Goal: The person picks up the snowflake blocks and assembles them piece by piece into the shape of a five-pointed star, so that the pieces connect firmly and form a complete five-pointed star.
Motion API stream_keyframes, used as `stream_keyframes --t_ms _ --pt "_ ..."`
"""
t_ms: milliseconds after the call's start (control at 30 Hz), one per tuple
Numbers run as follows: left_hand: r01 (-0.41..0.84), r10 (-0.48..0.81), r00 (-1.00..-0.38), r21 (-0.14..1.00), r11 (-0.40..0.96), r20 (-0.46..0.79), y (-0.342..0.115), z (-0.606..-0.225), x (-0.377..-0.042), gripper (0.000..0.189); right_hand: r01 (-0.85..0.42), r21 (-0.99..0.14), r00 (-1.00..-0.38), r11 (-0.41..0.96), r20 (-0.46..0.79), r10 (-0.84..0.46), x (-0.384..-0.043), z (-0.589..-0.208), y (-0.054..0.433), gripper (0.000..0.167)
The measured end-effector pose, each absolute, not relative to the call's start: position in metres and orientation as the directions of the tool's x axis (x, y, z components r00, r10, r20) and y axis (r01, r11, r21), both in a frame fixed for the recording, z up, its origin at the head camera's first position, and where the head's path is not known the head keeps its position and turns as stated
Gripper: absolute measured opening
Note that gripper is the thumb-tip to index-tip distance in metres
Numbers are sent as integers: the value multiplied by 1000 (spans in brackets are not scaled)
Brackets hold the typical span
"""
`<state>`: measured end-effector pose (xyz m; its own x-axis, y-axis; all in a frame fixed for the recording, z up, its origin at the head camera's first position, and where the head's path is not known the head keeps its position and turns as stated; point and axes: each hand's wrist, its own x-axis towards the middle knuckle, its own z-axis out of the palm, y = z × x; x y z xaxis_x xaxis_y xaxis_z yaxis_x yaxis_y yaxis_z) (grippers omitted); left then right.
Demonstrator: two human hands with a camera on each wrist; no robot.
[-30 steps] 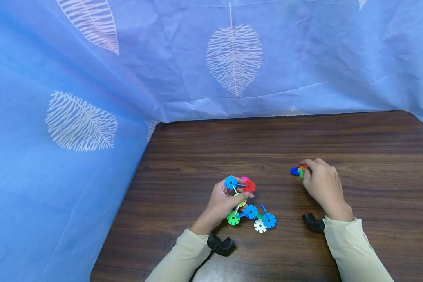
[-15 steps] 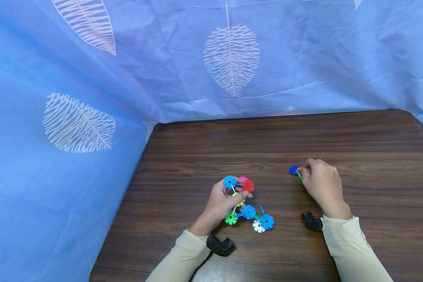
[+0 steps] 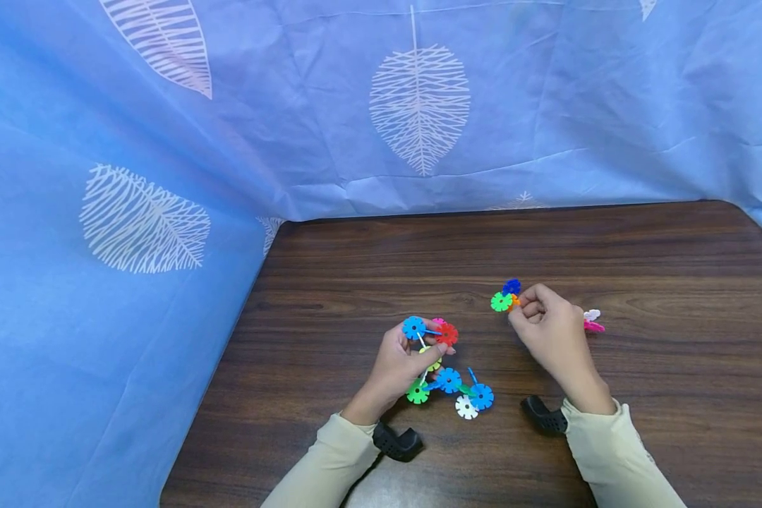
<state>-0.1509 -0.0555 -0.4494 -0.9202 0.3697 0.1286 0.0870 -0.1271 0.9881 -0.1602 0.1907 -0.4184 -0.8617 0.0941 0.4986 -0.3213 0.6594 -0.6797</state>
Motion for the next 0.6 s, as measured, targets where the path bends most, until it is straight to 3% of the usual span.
stream_keyframes --t_ms 300,600 --pt "177 294 -932 974 -139 211 -52 -451 -153 25 -315 -788 -918 528 395 41 -147 -411 149 16" --pt "210 293 -923 966 -154 247 -53 -450 -151 25 -286 -808 -931 515 361 50 -143 -414 136 16"
